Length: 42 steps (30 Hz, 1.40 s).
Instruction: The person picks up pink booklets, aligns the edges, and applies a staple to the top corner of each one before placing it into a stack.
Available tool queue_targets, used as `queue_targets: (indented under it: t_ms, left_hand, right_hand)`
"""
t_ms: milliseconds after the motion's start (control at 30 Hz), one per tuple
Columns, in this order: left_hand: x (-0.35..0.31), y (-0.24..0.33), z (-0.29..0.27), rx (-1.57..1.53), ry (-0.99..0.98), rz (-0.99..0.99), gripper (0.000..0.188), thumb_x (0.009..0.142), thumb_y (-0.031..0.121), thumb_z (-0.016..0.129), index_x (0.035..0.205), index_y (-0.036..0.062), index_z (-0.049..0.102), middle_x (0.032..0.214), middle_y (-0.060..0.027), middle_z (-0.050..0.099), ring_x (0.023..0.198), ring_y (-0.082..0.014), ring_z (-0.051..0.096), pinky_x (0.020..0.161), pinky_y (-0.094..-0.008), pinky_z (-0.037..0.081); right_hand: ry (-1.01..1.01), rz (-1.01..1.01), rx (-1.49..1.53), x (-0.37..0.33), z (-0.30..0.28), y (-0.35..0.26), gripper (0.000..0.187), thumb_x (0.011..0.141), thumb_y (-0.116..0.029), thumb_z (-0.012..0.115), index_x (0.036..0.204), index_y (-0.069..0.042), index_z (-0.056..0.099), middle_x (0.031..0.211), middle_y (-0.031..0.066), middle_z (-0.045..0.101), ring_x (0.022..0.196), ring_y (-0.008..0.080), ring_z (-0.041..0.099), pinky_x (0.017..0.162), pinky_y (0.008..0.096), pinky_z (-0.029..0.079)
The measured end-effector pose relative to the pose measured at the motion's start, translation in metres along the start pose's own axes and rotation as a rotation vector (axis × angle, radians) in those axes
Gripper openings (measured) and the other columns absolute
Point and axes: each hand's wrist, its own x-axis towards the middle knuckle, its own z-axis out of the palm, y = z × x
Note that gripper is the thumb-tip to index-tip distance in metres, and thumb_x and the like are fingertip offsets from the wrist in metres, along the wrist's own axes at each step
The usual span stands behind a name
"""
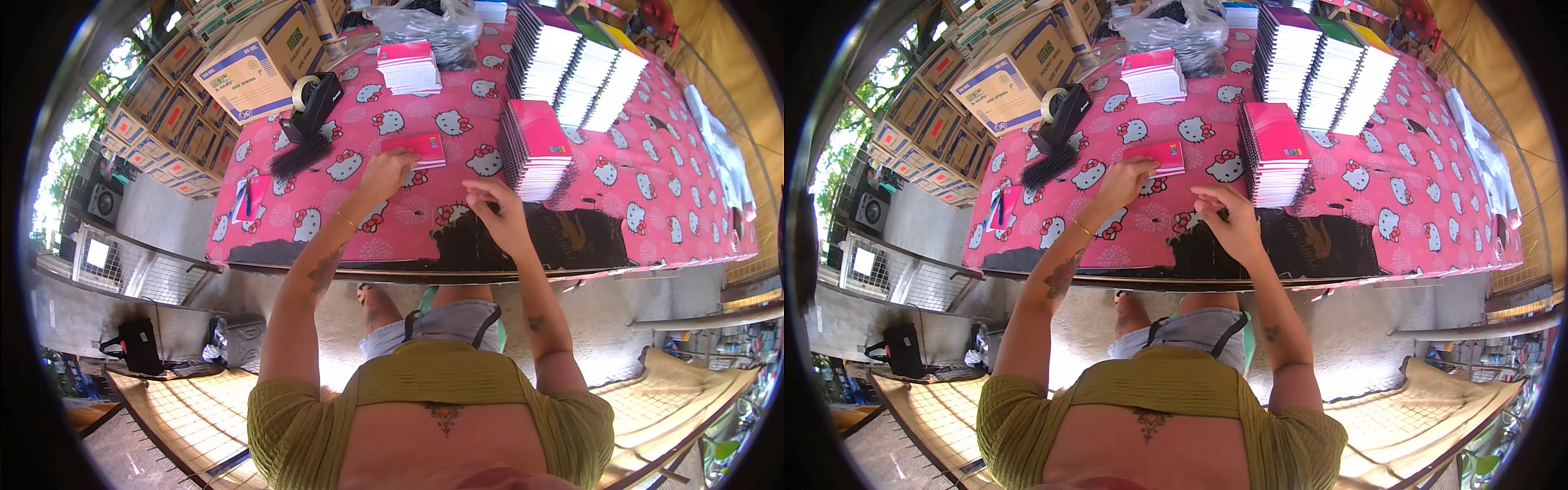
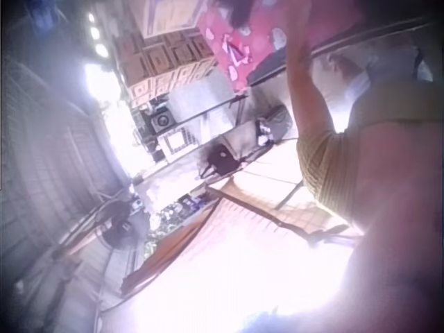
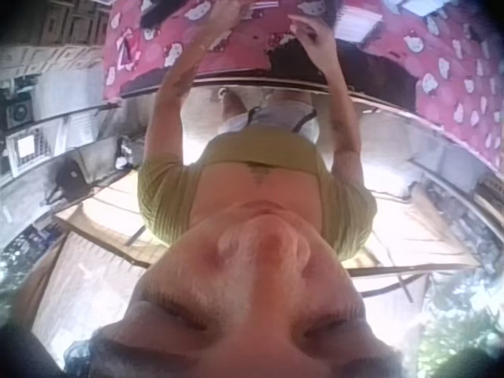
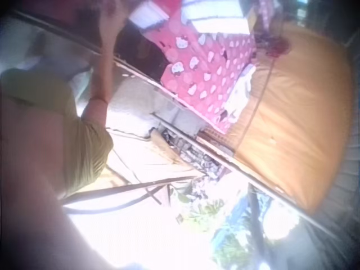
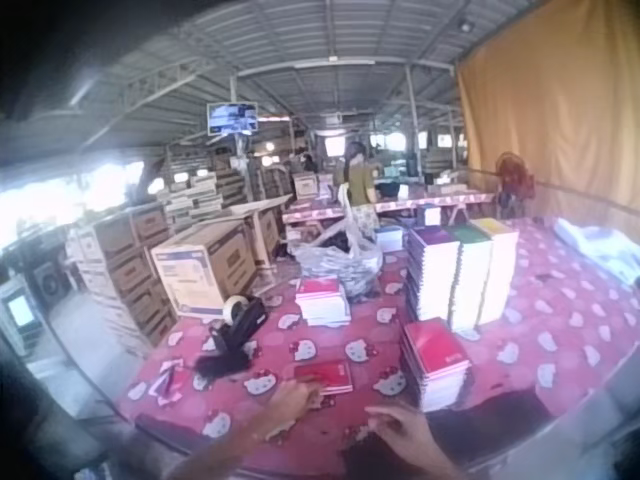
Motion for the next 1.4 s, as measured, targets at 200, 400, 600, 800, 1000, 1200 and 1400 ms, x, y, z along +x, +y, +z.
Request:
queue_targets:
  t_ms: [200,400,600,800,1000,1200,1400]
  left_hand:
    - [0.002,0.019,-0.007,0.111,0.116,-0.077,0.024,0.087,0.000,0.056,0.109,0.0055,0.062,0.097,-0.0157,0.068,0.090,-0.0358,0.066,0.077,-0.0467,0.053]
    - [-0.005,0.098,-0.034,-0.004,0.019,0.195,0.024,0.082,0.000,0.059,0.105,0.0036,0.062,0.101,-0.0158,0.067,0.095,-0.0356,0.063,0.086,-0.0446,0.048]
    - [-0.068,-0.087,-0.074,0.399,0.212,-0.348,0.027,0.083,0.006,0.063,0.109,0.0020,0.065,0.105,-0.0165,0.064,0.098,-0.0343,0.061,0.086,-0.0442,0.051]
    - [-0.082,-0.134,-0.054,0.638,0.098,-0.368,0.025,0.087,0.016,0.065,0.108,0.0038,0.063,0.108,-0.0132,0.060,0.101,-0.0319,0.058,0.086,-0.0427,0.051]
    - [-0.095,-0.120,-0.043,0.591,0.201,-0.271,0.022,0.092,0.015,0.060,0.110,0.0026,0.062,0.106,-0.0130,0.059,0.098,-0.0323,0.058,0.083,-0.0443,0.050]
    - [-0.094,-0.105,-0.053,0.628,0.276,-0.300,0.020,0.094,0.017,0.058,0.110,0.0049,0.057,0.094,-0.0098,0.059,0.089,-0.0299,0.060,0.078,-0.0434,0.050]
    - [-0.065,-0.018,-0.073,0.326,0.452,-0.177,0.014,0.091,0.010,0.061,0.105,0.0093,0.063,0.083,-0.0092,0.058,0.076,-0.0284,0.061,0.065,-0.0406,0.050]
  right_hand:
    - [0.032,0.108,0.000,0.009,0.018,0.025,0.041,0.089,-0.010,0.071,0.128,-0.005,0.061,0.112,0.0114,0.066,0.100,0.0231,0.066,0.086,0.0310,0.052]
    - [0.139,-0.008,0.169,-0.002,0.013,0.038,0.052,0.081,-0.007,0.078,0.129,-0.006,0.058,0.109,0.0106,0.066,0.092,0.0167,0.065,0.077,0.0251,0.052]
    - [0.152,0.116,0.082,-0.035,0.024,0.031,0.019,0.084,-0.003,0.074,0.102,-0.002,0.067,0.087,0.0044,0.067,0.077,0.0087,0.060,0.070,0.0228,0.048]
    - [0.131,0.258,0.372,-0.031,0.024,0.032,0.016,0.087,0.000,0.069,0.102,-0.002,0.067,0.104,0.0066,0.066,0.096,0.0104,0.059,0.083,0.0244,0.047]
    - [-0.017,0.168,0.265,-0.028,0.023,0.033,0.023,0.088,-0.003,0.069,0.110,0.002,0.069,0.110,0.0081,0.069,0.100,0.0139,0.062,0.089,0.0276,0.048]
    - [-0.095,0.226,0.258,-0.032,0.028,0.024,0.028,0.091,-0.006,0.068,0.118,0.001,0.068,0.109,0.0102,0.072,0.100,0.0127,0.063,0.090,0.0281,0.049]
    - [-0.095,0.183,0.181,-0.034,0.029,0.028,0.028,0.091,-0.005,0.068,0.118,0.000,0.068,0.108,0.0093,0.072,0.097,0.0121,0.063,0.088,0.0278,0.050]
